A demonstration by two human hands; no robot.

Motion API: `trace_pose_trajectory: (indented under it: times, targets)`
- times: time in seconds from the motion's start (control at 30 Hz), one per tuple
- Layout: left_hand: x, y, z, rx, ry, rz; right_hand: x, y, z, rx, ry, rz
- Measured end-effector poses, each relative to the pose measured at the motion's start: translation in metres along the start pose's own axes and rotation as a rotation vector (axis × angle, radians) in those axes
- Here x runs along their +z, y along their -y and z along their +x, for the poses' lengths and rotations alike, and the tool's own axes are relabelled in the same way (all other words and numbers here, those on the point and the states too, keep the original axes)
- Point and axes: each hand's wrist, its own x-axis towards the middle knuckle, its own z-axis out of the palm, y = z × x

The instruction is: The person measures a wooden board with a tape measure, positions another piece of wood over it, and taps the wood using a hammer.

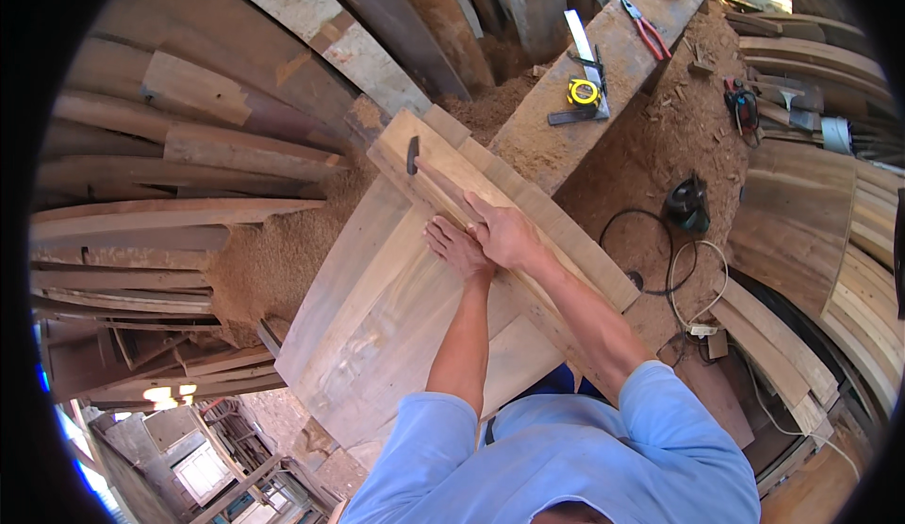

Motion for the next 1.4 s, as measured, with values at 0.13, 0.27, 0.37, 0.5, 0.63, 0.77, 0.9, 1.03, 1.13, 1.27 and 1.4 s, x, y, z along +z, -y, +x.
trace_pose_trajectory:
  times: [0.13, 0.27, 0.37, 0.5, 0.63, 0.77, 0.9, 1.03, 1.13, 1.27, 1.4]
  targets:
    - [0.016, 0.006, 0.005, 0.053, -0.062, 0.031, 0.018, -0.018, -0.005, -0.252, -0.183, -0.146]
    - [0.021, 0.006, 0.008, 0.036, -0.05, 0.018, 0.028, -0.022, -0.006, -0.254, -0.245, -0.257]
    - [0.023, 0.006, 0.007, 0.048, -0.084, -0.042, 0.032, -0.023, -0.01, -0.265, -0.248, -0.298]
    - [0.024, 0.009, 0.004, 0.056, -0.075, -0.005, 0.025, -0.013, -0.013, -0.176, -0.146, -0.235]
    - [0.032, 0.012, 0.004, 0.099, -0.15, 0.062, 0.022, -0.016, -0.032, -0.163, -0.149, -0.034]
    - [0.008, -0.001, 0.008, 0.069, -0.082, 0.04, 0.03, -0.036, -0.098, -0.15, -0.317, 0.282]
    - [0.011, -0.005, 0.007, 0.102, -0.118, 0.047, 0.042, -0.07, -0.169, 0.024, -0.215, 0.347]
    - [0.016, 0.006, 0.017, 0.102, -0.159, 0.072, 0.061, -0.098, -0.227, 0.015, -0.321, 0.395]
    - [0.015, 0.011, 0.015, 0.139, -0.135, 0.017, 0.064, -0.116, -0.26, 0.073, -0.217, 0.398]
    - [0.009, 0.024, 0.0, 0.245, -0.025, -0.128, 0.075, -0.144, -0.294, 0.092, -0.254, 0.39]
    - [0.02, 0.02, -0.057, 0.237, 0.032, -0.084, 0.066, -0.155, -0.321, 0.1, -0.164, 0.34]
